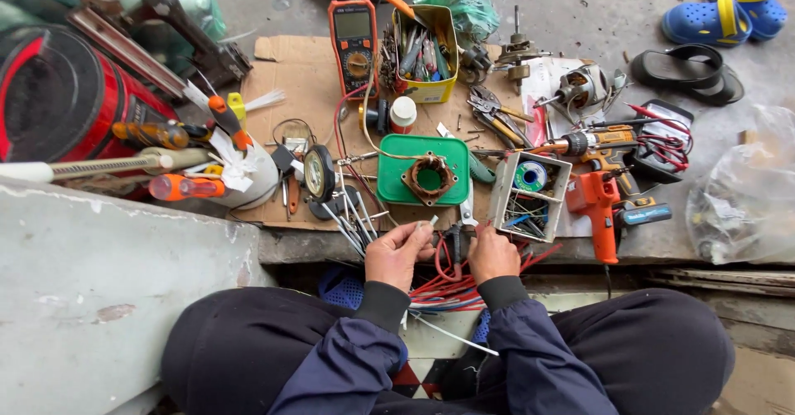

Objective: Sorting a bundle of colorful wires, cutting them to size, and threading them into an electric motor stator for repair.

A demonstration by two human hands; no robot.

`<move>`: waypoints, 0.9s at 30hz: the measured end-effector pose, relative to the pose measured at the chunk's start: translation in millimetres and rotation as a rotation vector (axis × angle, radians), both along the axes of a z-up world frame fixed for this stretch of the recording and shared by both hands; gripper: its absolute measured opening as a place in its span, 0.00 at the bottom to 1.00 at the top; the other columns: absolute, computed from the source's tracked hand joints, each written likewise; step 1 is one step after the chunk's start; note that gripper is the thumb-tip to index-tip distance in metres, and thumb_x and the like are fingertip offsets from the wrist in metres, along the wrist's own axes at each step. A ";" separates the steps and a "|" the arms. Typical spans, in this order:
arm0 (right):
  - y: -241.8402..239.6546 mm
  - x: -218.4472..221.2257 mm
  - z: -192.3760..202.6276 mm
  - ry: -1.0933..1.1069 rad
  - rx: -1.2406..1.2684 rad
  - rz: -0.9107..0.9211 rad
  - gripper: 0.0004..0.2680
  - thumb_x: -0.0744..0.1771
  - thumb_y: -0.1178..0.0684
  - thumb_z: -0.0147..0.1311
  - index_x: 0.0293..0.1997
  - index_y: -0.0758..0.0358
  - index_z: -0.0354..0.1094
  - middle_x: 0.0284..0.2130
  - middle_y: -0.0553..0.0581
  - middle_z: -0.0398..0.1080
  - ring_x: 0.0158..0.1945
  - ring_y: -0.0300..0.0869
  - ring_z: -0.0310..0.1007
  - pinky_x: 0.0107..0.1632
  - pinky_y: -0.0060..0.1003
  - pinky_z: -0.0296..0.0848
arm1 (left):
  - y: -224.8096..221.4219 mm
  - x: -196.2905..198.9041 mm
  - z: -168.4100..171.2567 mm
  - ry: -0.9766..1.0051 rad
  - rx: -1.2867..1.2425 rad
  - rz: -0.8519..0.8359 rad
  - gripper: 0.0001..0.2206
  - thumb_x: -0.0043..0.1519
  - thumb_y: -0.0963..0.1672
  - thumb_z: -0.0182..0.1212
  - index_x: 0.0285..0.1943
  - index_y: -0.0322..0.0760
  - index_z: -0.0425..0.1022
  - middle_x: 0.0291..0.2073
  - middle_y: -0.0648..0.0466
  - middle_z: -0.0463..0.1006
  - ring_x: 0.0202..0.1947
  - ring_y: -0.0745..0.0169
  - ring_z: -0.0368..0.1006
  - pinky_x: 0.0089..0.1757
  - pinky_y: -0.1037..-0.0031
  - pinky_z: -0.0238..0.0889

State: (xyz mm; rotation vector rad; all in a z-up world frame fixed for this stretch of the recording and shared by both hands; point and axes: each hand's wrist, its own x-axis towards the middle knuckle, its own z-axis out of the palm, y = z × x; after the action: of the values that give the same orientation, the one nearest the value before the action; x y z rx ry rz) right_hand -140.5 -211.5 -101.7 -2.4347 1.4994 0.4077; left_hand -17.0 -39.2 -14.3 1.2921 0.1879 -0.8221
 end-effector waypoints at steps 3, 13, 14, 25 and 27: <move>-6.9 1.6 -4.0 0.026 -0.013 0.092 0.13 0.71 0.43 0.54 0.50 0.64 0.73 0.40 0.69 0.82 0.49 0.68 0.86 0.52 0.60 0.85 | 4.3 3.0 5.4 -0.063 0.067 -0.070 0.14 0.61 0.44 0.81 0.54 0.36 0.91 0.40 0.38 0.90 0.38 0.57 0.88 0.45 0.70 0.86; 61.4 36.9 156.1 -1.158 0.773 -0.359 0.11 0.70 0.53 0.66 0.54 0.70 0.80 0.37 0.63 0.82 0.39 0.42 0.82 0.44 0.35 0.85 | 7.8 -6.8 36.2 -0.322 0.080 -0.077 0.11 0.61 0.44 0.82 0.51 0.44 0.93 0.38 0.47 0.90 0.39 0.62 0.88 0.44 0.72 0.84; 58.7 32.4 147.6 -1.223 0.735 -0.317 0.08 0.70 0.57 0.66 0.52 0.70 0.81 0.34 0.64 0.82 0.36 0.41 0.81 0.41 0.33 0.84 | 7.7 -6.9 42.1 -0.352 0.083 -0.106 0.11 0.61 0.44 0.81 0.51 0.44 0.93 0.37 0.48 0.91 0.39 0.61 0.88 0.43 0.72 0.85; 43.2 30.2 157.7 -1.411 0.799 -0.372 0.08 0.69 0.62 0.66 0.52 0.73 0.81 0.35 0.69 0.83 0.39 0.44 0.84 0.46 0.39 0.86 | -22.0 0.0 40.8 -0.130 -0.099 -0.015 0.15 0.60 0.42 0.81 0.56 0.35 0.90 0.41 0.42 0.91 0.41 0.62 0.86 0.47 0.74 0.83; 40.3 33.0 157.1 -1.432 0.794 -0.364 0.08 0.69 0.62 0.67 0.52 0.73 0.81 0.35 0.68 0.83 0.39 0.45 0.84 0.46 0.38 0.86 | -27.4 1.1 42.4 -0.074 -0.118 0.010 0.16 0.60 0.41 0.81 0.57 0.33 0.90 0.42 0.41 0.91 0.41 0.61 0.86 0.48 0.75 0.83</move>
State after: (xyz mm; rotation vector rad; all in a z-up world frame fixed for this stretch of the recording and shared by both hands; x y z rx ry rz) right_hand -107.5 -171.1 55.4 -1.1463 0.7704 -0.6087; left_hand -15.9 -66.7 28.2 1.2075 0.0854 -0.7647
